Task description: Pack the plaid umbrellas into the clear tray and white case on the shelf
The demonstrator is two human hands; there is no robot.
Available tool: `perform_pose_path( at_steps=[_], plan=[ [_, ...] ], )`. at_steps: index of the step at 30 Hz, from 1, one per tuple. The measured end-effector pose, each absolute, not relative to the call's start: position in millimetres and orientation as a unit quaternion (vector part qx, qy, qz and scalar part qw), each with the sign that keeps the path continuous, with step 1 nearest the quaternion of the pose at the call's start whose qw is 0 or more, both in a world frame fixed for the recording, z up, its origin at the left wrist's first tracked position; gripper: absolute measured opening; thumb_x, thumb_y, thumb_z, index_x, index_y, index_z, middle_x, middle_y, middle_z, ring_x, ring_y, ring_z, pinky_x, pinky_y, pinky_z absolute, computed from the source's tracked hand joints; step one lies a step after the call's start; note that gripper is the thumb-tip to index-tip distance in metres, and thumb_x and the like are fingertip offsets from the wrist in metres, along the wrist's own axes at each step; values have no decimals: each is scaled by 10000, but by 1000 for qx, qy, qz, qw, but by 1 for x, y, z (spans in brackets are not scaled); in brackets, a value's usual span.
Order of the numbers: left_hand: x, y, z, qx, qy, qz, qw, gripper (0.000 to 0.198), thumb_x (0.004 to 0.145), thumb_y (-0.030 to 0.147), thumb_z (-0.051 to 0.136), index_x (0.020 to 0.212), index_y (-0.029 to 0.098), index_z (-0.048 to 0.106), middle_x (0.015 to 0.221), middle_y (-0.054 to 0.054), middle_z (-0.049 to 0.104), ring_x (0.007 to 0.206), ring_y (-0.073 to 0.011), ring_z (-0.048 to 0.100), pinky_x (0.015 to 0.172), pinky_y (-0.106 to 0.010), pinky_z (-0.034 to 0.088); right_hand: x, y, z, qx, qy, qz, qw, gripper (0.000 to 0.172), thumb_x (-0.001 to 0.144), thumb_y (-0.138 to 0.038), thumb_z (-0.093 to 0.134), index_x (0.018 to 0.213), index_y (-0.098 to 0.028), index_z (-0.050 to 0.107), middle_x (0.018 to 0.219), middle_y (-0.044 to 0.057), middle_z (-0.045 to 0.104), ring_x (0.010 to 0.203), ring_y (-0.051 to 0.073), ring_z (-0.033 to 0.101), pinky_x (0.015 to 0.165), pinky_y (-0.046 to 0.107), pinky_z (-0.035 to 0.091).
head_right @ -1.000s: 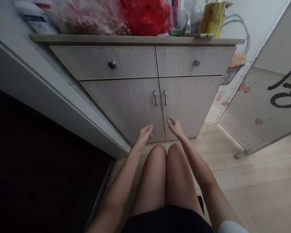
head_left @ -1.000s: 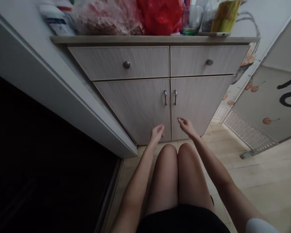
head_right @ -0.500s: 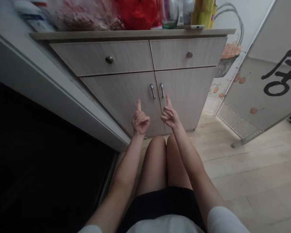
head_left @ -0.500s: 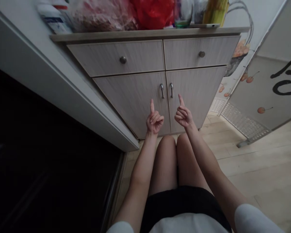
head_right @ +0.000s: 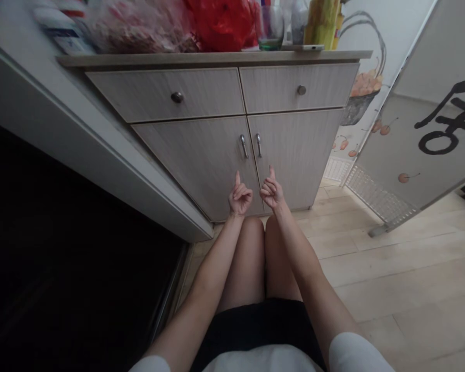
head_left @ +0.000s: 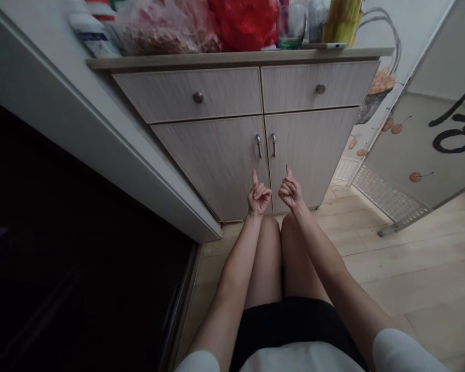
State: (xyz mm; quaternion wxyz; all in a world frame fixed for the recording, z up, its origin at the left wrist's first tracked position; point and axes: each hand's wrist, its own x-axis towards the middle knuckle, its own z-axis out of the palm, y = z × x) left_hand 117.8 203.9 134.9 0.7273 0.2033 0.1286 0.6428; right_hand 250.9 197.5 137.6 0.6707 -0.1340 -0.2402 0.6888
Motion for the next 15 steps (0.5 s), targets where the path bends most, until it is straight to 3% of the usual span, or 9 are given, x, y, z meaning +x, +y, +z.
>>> perform_pose_path(
  at_steps=[5,8,10,12,15],
  plan=[
    [116,204,132,231,143,643,716,438,1004,72,362,1259,285,647,534,107,182,377,-56,179,558,-201,350,253,201,134,-139,-267,677,671,539,965,-155,461,1454,-380,442,474,-141,61,399,86,39,411,156,119],
    [113,212,132,284,163,623,710,424,974,84,440,1283,301,633,525,108,198,387,-61,206,541,-198,339,256,212,130,-200,-324,650,657,517,946,-236,544,1437,-369,452,489,-142,145,395,75,108,428,162,166],
    [112,229,135,339,209,605,690,392,950,102,491,1270,276,636,522,105,254,407,-66,274,537,-201,343,259,227,128,-276,-386,597,647,502,923,-344,599,1412,-339,482,532,-129,304,414,68,216,449,171,232],
    [114,255,142,397,304,609,616,301,928,139,546,1193,232,656,569,74,409,481,-78,422,576,-213,395,264,250,129,-374,-455,481,650,479,894,-459,623,1336,-284,557,677,-64,519,516,78,401,520,197,360],
    [122,302,158,470,467,626,412,242,890,184,631,1131,197,640,954,-58,664,859,-151,649,824,-283,495,270,296,139,-491,-516,248,657,513,889,-573,575,1260,-219,604,1048,91,659,863,168,596,801,326,506]
  ],
)
